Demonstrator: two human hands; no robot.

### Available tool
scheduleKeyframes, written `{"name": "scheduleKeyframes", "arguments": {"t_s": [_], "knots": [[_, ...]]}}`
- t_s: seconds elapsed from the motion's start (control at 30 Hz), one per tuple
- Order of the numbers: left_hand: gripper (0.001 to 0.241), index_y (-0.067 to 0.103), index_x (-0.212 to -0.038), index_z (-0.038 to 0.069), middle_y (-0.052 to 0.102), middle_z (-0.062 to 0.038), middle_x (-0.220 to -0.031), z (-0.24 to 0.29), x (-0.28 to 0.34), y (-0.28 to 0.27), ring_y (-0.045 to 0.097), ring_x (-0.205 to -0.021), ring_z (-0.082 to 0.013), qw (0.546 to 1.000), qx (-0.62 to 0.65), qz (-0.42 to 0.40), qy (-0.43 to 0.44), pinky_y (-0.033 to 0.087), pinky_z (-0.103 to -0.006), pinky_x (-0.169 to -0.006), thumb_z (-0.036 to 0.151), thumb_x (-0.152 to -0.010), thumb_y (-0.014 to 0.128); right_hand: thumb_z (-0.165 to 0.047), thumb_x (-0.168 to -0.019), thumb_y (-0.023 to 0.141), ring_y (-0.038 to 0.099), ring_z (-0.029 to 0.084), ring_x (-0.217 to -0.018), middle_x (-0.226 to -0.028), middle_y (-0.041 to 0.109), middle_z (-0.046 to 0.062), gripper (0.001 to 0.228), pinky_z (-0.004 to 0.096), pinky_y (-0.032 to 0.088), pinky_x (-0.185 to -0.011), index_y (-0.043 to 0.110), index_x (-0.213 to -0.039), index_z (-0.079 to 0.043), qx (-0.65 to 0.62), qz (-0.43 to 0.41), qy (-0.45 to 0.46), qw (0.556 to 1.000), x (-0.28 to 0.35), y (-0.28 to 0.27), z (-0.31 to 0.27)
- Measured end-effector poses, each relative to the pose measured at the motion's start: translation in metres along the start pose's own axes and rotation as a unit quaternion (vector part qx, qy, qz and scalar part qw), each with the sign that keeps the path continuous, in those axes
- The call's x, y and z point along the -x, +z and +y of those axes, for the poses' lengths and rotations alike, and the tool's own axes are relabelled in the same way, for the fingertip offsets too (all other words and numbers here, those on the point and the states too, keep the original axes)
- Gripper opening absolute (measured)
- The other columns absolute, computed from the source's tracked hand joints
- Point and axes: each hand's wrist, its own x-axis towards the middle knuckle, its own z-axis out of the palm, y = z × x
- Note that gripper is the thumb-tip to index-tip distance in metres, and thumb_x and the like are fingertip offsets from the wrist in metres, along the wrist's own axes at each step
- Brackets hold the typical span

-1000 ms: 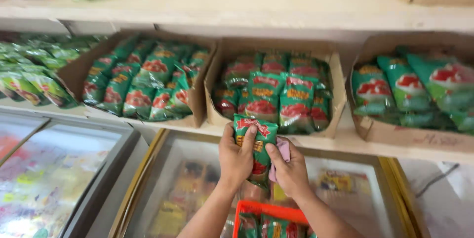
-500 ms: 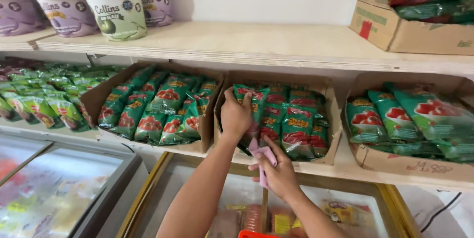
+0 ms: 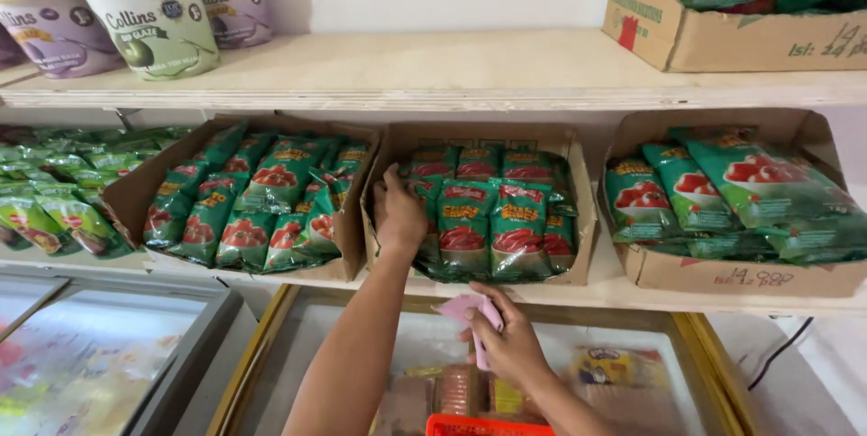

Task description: The recorder is cleaning individual condiment packets with a cloth and organizing them into boxes on a store shelf.

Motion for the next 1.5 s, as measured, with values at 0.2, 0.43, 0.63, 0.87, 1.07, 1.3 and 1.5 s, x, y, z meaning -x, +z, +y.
{"name": "scheduleKeyframes", "arguments": {"t_s": [0.2,0.43,0.63,0.87,1.07,1.3,1.5], "knots": [[0.069,0.051,-0.14,0.005,0.039,-0.029,-0.154,0.011,0.031,0.008,0.038,-0.14,-0.047,0.953,-0.218,0.052,0.205,0.028,-0.0573,-0.111,0.056,-0.093,0.051,-0.015,-0.095,0.066,0.065,0.017,-0.063,-0.087,0.073,0.01,0.032,0.031,0.056,-0.051,0.069,-0.127,-0.014,0.056,0.014,0.026,0.998,0.012,-0.006,0.022],[0.09,0.051,-0.147,0.003,0.039,-0.029,-0.156,0.012,0.041,0.003,0.033,-0.146,-0.0458,0.942,-0.232,-0.014,0.244,0.017,-0.0541,-0.122,0.075,-0.092,0.042,-0.012,-0.094,0.061,0.072,0.01,-0.072,-0.088,0.073,0.001,0.026,0.027,0.051,-0.051,0.07,-0.118,-0.01,0.014,-0.03,-0.018,0.999,0.021,-0.014,0.046],[0.068,0.06,-0.139,0.007,0.048,-0.026,-0.15,0.019,0.061,-0.015,0.04,-0.143,-0.0466,0.938,-0.15,0.027,0.312,0.023,-0.0569,-0.121,0.058,-0.094,0.058,-0.015,-0.095,0.065,0.06,0.01,-0.064,-0.079,0.072,0.007,0.026,0.027,0.051,-0.055,0.074,-0.118,-0.011,0.068,0.02,0.032,0.997,0.032,-0.051,0.11],[0.033,0.068,-0.118,0.01,0.064,-0.012,-0.128,0.006,0.159,-0.009,0.055,-0.128,-0.0352,0.901,0.106,0.04,0.419,0.039,-0.0525,-0.115,0.014,-0.085,0.07,-0.02,-0.095,0.062,0.073,0.016,-0.074,-0.086,0.078,0.003,0.016,0.033,0.057,-0.066,0.069,-0.099,-0.006,0.231,0.024,-0.021,0.972,0.051,-0.119,0.172],[0.025,0.072,-0.113,0.013,0.07,-0.006,-0.118,-0.102,0.296,0.074,0.064,-0.118,-0.0296,0.911,0.13,-0.22,0.323,0.049,-0.0453,-0.106,0.015,-0.088,0.071,-0.036,-0.094,0.069,0.065,0.034,-0.071,-0.075,0.069,0.015,0.032,0.043,0.052,-0.064,0.062,-0.092,-0.005,0.437,-0.023,0.177,0.881,0.082,-0.143,0.178],[0.074,0.055,-0.139,0.013,0.054,-0.017,-0.142,-0.143,0.386,0.084,0.048,-0.134,-0.0394,0.853,-0.07,-0.496,0.146,0.034,-0.0552,-0.113,0.041,-0.075,0.08,-0.051,-0.075,0.082,0.063,0.038,-0.111,-0.115,0.068,0.018,0.055,0.049,0.05,-0.092,0.066,-0.106,-0.009,0.63,-0.119,0.174,0.748,0.109,-0.177,0.246],[0.091,0.037,-0.155,0.02,0.036,-0.018,-0.159,-0.186,0.423,0.107,0.033,-0.142,-0.0445,0.854,-0.233,-0.419,0.203,0.034,-0.0554,-0.11,0.028,-0.073,0.076,-0.046,-0.068,0.087,0.061,0.037,-0.118,-0.12,0.065,0.017,0.066,0.048,0.051,-0.096,0.059,-0.115,-0.009,0.587,-0.086,0.22,0.775,0.127,-0.165,0.242]]}}
